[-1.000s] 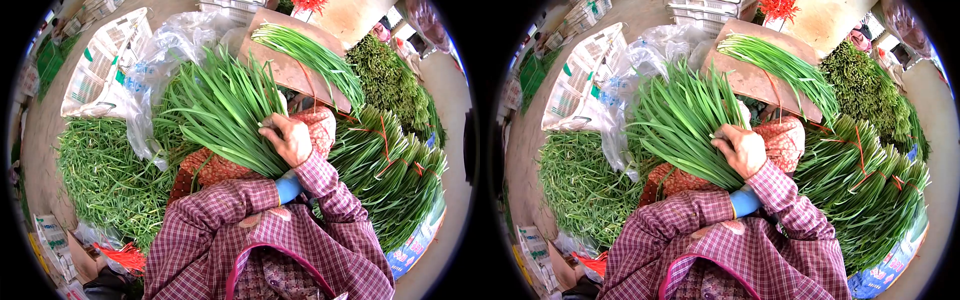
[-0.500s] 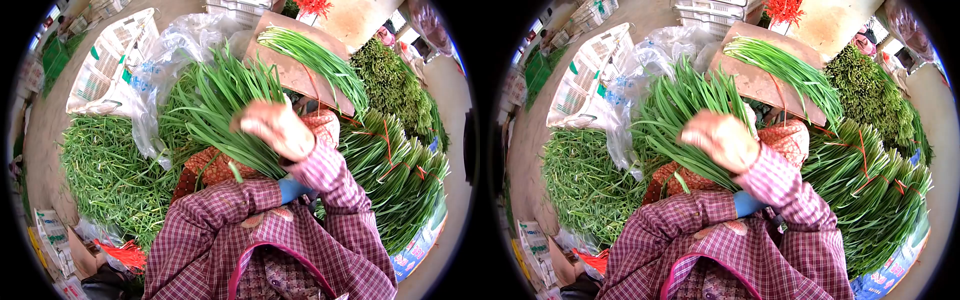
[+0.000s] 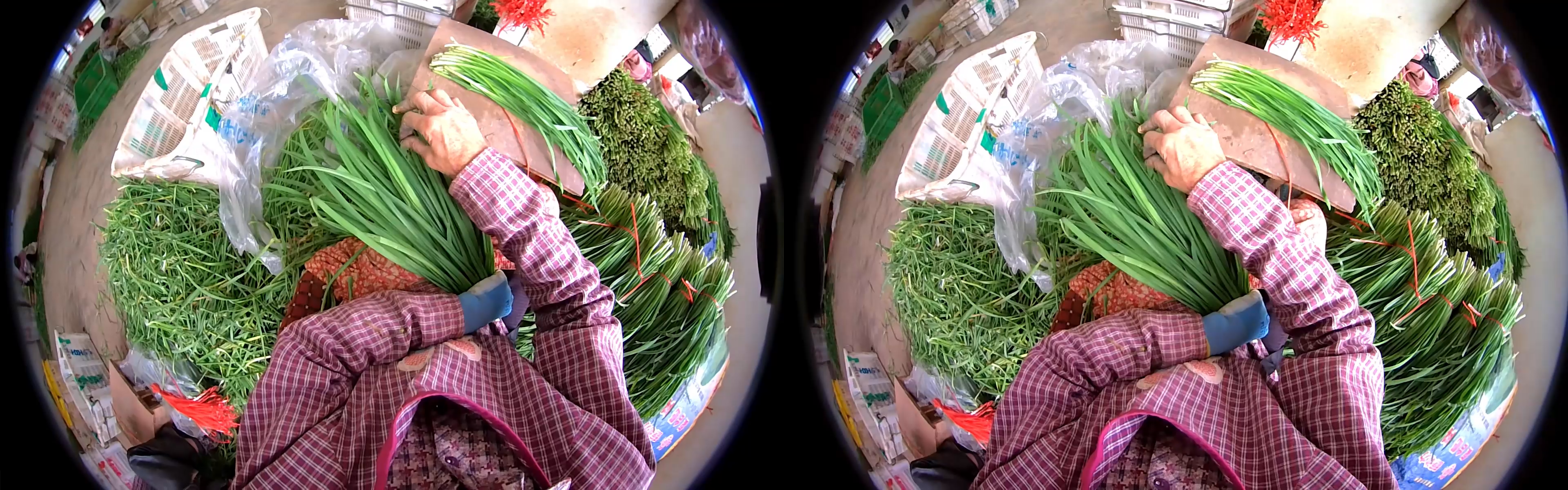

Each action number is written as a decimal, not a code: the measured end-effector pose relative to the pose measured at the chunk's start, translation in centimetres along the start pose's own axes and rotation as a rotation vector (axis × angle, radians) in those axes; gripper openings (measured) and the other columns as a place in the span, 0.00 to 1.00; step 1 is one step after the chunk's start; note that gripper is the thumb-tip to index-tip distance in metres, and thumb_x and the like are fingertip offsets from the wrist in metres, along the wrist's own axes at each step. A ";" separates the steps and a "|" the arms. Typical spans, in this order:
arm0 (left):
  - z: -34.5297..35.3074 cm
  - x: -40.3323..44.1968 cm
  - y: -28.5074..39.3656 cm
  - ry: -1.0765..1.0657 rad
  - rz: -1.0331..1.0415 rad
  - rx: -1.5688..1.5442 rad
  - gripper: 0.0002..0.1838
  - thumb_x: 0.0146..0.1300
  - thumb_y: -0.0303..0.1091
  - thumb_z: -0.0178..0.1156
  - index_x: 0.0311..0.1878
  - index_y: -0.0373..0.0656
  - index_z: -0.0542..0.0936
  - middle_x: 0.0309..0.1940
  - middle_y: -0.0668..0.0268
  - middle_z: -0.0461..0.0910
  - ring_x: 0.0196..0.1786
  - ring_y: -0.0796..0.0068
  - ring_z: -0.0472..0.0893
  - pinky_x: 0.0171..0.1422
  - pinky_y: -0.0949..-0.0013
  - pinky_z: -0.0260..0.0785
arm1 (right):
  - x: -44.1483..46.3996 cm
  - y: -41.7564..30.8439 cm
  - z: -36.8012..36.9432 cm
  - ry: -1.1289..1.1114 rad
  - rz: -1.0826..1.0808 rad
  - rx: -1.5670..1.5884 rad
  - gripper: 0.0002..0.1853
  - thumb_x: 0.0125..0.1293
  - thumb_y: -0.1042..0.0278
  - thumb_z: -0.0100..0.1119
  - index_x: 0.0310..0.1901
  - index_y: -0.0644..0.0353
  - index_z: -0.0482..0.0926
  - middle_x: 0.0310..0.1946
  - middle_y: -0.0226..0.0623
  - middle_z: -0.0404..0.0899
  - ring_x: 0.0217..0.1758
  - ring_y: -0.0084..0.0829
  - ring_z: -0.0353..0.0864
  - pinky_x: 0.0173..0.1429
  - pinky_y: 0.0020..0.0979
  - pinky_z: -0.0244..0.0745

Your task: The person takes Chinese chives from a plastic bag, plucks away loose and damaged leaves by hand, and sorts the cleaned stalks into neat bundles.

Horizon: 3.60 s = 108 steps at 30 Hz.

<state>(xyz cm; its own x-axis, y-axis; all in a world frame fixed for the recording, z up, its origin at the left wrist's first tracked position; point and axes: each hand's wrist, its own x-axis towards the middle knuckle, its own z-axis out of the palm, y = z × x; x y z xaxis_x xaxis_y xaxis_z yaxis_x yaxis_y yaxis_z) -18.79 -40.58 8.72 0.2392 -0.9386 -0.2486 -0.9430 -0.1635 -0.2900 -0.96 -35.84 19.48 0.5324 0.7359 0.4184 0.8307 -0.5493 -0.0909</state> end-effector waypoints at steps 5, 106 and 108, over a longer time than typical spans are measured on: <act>0.5 0.6 0.3 0.031 -0.033 -0.089 0.05 0.56 0.38 0.59 0.31 0.57 0.84 0.28 0.84 0.80 0.31 0.81 0.77 0.45 0.70 0.64 | 0.5 0.1 0.3 0.130 -0.085 -0.226 0.12 0.52 0.67 0.61 0.40 0.57 0.80 0.42 0.33 0.73 0.49 0.36 0.70 0.55 0.37 0.66; -6.3 -48.2 -15.7 2.298 -0.008 -1.113 0.04 0.58 0.34 0.58 0.35 0.49 0.73 0.26 0.77 0.70 0.34 0.79 0.72 0.54 0.63 0.68 | 0.4 3.9 -1.3 0.225 0.332 0.479 0.21 0.64 0.52 0.58 0.52 0.59 0.77 0.39 0.45 0.83 0.41 0.37 0.84 0.47 0.36 0.78; -6.6 -47.4 -15.9 2.284 -0.046 -1.107 0.05 0.57 0.34 0.58 0.36 0.48 0.74 0.27 0.76 0.71 0.35 0.78 0.72 0.54 0.62 0.68 | 1.8 0.4 -3.4 0.341 0.273 0.668 0.24 0.63 0.51 0.59 0.53 0.62 0.75 0.42 0.46 0.82 0.42 0.36 0.84 0.48 0.33 0.78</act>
<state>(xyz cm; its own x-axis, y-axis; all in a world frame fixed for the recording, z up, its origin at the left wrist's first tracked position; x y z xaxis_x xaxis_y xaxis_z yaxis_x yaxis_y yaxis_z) -16.72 4.53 31.24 0.4555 0.4160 0.7870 -0.8483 0.4709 0.2421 -0.25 -36.05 23.28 0.7414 0.3889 0.5469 0.6577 -0.2595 -0.7072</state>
